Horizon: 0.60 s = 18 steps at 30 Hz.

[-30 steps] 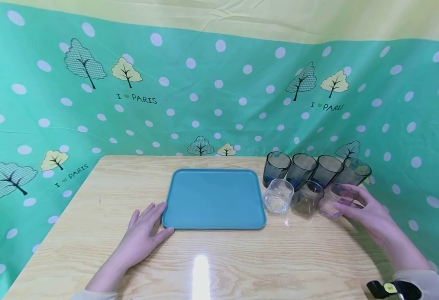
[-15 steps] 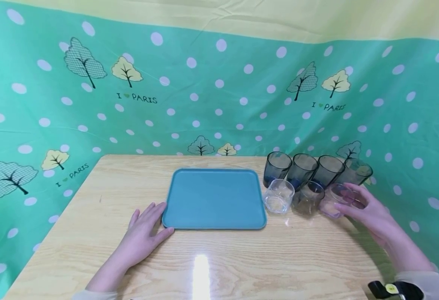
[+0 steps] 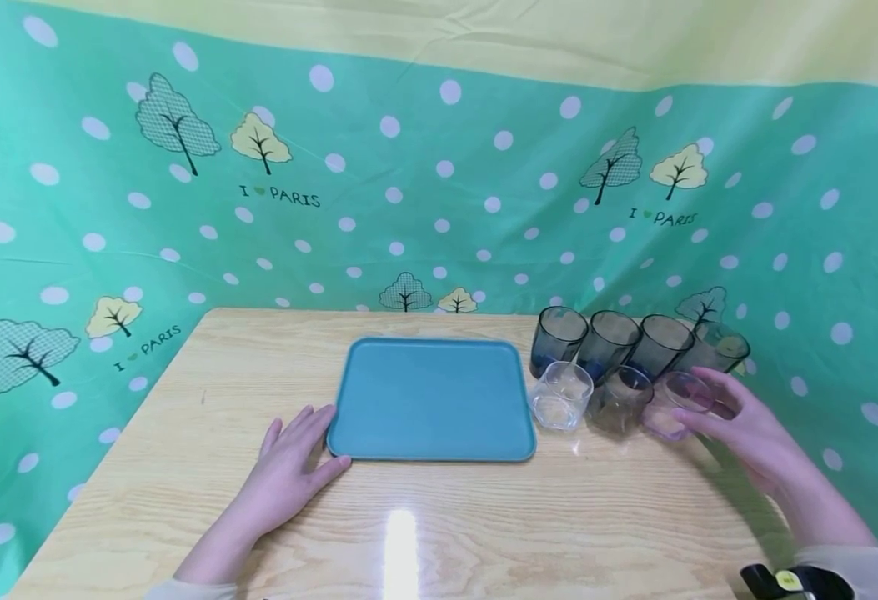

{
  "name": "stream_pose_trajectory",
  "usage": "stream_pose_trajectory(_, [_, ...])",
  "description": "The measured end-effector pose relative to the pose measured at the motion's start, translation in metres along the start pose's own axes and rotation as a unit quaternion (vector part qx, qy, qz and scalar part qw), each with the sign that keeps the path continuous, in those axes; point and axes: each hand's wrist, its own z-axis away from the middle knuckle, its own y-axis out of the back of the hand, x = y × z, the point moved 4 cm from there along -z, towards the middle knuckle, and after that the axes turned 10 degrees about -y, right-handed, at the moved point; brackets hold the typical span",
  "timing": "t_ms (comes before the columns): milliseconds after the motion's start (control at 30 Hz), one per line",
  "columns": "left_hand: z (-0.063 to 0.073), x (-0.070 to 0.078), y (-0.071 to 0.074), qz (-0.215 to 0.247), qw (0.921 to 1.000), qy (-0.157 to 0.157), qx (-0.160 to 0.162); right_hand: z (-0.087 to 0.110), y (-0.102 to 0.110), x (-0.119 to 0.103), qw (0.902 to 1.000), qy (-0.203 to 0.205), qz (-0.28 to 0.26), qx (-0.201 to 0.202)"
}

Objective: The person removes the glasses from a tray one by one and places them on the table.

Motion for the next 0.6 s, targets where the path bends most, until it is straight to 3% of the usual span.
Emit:
stream_pose_trajectory(200, [0.0,0.002,-0.002,-0.003,1.0,-0.001,0.001,0.003,0.002,-0.001,0.9999,-0.002,0.015,0.0])
stream_pose_trajectory(433, [-0.003,0.002,0.002,0.001,1.0,0.001,-0.001,0.007,0.001,-0.011,0.997,-0.025,0.072,0.008])
stream_pose_trajectory(600, [-0.004,0.002,0.003,0.005,1.0,0.005,-0.004,0.011,-0.003,-0.023,0.9906,-0.017,0.128,0.045])
